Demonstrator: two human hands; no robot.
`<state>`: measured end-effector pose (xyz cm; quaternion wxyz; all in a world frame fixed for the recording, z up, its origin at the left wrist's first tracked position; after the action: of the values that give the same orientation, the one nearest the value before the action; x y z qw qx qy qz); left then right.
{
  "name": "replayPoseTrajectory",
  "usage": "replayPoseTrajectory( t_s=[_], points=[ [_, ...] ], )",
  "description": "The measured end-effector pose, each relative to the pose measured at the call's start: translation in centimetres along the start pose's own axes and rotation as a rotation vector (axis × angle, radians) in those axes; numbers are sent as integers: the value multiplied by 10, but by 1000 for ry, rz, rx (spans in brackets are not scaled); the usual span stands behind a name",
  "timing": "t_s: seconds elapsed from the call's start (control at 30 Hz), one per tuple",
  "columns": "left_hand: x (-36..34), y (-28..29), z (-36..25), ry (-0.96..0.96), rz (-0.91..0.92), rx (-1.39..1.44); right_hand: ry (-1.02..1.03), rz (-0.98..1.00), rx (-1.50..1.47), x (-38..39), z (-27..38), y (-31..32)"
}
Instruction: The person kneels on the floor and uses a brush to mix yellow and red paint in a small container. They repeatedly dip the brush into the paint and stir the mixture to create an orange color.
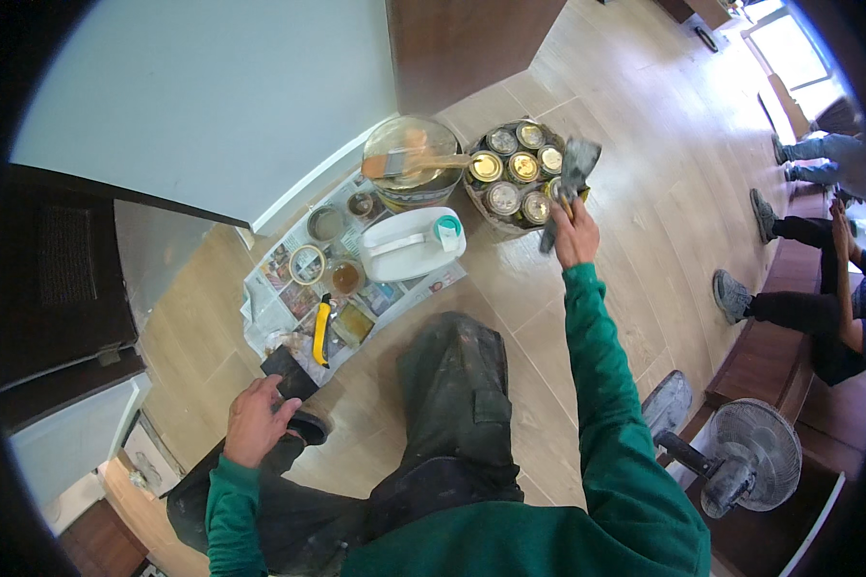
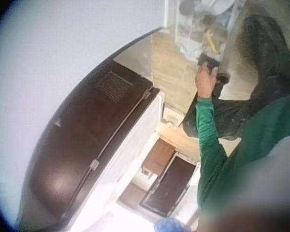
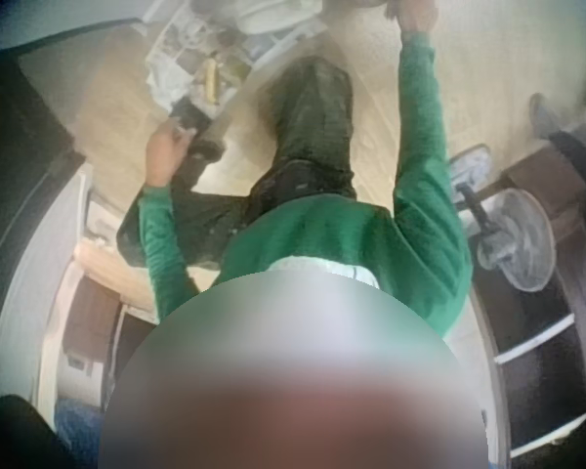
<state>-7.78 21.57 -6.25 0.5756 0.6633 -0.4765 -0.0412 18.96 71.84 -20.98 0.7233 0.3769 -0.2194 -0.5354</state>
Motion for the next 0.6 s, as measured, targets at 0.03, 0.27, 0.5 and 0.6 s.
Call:
replayPoseTrajectory(
  t_s=[0.03, 0.27, 0.5, 0.6],
  points=[
    [1, -1, 0, -12, 1, 13, -100, 51, 21, 10, -13, 4],
    [2, -1, 4, -46, -16, 22, -620, 359, -595, 69, -62, -1],
    [0, -3, 8, -6, 37, 40, -687, 334, -772, 57, -44, 4],
    [0, -2, 8, -20, 37, 34, -633, 257, -745, 45, -36, 1]
  ],
)
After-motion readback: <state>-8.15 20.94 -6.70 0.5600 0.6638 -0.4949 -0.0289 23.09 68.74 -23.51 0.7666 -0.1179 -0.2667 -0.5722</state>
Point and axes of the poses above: each hand's wrist, its own x-axis away from the middle knuckle, its own y-axis out of the back of the hand, z = x × y, the point moved 2 cm from there along -x, towards the middle knuckle, and after that the axes turned 1 degree about -x, right-handed, at the moved point
